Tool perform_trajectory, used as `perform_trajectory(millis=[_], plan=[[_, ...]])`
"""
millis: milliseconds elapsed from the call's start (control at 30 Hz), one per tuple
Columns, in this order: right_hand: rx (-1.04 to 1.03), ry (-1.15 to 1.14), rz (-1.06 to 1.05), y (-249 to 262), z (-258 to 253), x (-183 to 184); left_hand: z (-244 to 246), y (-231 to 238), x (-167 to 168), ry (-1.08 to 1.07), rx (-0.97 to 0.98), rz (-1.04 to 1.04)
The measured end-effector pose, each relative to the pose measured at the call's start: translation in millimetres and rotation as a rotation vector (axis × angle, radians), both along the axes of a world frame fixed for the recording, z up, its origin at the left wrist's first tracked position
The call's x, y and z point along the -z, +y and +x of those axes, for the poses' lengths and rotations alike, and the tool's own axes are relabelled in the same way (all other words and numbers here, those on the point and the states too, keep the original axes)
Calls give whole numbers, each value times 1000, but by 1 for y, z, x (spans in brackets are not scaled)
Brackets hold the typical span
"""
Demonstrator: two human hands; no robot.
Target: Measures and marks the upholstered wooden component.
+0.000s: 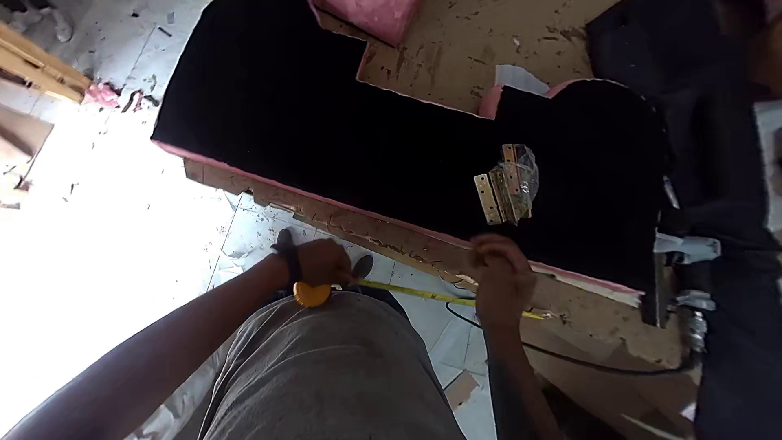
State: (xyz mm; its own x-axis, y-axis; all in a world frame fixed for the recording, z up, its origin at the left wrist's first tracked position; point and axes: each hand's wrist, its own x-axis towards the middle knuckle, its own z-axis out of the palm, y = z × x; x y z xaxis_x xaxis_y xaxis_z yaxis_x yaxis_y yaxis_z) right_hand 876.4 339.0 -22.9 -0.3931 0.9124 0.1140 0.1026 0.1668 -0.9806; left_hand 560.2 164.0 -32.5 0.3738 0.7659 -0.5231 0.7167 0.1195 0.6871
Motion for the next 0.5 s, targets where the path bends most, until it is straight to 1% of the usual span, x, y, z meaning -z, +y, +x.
perform_trajectory(millis=[33, 100, 167, 200, 233, 267, 333, 400, 500], plan=[[170, -39, -9, -15, 15, -2, -11, -11, 4, -38, 16, -17], [444, -83, 2, -47, 40, -4, -47, -36, 2, -94, 4, -39], [677, -101, -46, -81, 39, -1, -98, -66, -4, -156, -72, -21], [736, -124, -131, -98, 29, 1, -127, -83, -8, -184, -111, -11], [746, -145, -241, -111, 11, 5, -156, -99, -12, -195, -144, -11], [713, -153, -349, -123, -11, 11, -186, -114, -14, -193, -166, -23], [654, -87, -483, -137, -67, 26, -244, -142, -17, -208, -209, -62], [687, 24, -488, -146, -120, 39, -298, -167, -12, -219, -246, -87], [729, 182, -418, -156, -177, 47, -365, -192, -7, -202, -265, -93]])
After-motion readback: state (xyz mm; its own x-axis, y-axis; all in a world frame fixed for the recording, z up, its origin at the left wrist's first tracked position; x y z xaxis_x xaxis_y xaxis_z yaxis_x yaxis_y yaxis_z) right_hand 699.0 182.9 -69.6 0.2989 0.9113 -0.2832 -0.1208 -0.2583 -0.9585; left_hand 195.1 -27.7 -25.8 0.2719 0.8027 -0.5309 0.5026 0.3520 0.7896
